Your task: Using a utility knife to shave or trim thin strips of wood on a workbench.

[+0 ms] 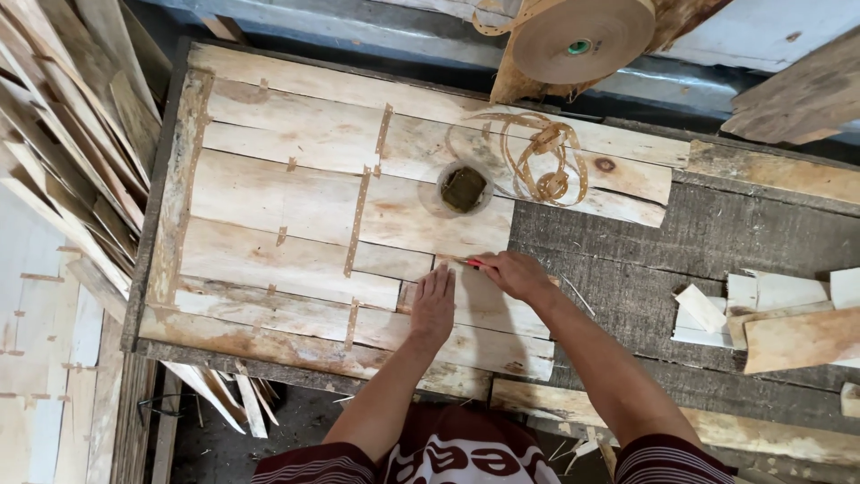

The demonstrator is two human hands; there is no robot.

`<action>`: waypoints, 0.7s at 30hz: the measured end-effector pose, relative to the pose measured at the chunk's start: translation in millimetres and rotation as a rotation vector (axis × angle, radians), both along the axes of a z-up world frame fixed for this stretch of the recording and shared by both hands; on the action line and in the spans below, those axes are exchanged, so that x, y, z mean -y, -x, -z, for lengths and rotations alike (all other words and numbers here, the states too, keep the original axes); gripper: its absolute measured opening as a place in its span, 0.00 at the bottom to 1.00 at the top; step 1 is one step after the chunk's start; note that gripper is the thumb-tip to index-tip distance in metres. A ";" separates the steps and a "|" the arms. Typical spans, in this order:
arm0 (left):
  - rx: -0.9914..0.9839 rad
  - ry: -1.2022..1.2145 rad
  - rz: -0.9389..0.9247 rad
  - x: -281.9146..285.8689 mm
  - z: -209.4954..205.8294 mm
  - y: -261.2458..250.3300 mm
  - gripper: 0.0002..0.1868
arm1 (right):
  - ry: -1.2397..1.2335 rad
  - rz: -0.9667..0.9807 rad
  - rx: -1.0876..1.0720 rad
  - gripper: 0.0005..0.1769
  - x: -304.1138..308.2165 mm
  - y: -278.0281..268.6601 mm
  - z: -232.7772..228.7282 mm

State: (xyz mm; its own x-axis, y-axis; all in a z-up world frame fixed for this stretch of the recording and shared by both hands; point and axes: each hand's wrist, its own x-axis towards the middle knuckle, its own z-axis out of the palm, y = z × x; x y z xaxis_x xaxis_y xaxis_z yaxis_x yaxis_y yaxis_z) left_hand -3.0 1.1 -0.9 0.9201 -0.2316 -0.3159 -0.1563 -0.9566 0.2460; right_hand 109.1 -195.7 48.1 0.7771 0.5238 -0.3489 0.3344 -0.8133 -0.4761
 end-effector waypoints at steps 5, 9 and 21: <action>0.016 0.002 0.012 1.1 11.5 0.7 0.38 | 0.134 0.020 -0.119 0.19 -2.8 -1.9 -27.2; 0.010 0.012 0.001 0.0 3.2 0.9 0.37 | 0.007 0.034 -0.060 0.18 7.6 3.0 -14.8; 0.072 0.044 -0.015 -1.3 13.6 3.4 0.39 | 0.089 0.019 -0.053 0.20 25.1 6.6 -6.9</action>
State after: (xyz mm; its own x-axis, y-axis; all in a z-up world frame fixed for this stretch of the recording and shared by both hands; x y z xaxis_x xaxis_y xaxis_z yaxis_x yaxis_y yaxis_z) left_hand -6.4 2.3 -14.5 0.9435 -0.2297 -0.2388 -0.1607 -0.9475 0.2764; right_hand 102.5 -220.8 55.0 0.7660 0.4742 -0.4341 0.2946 -0.8591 -0.4186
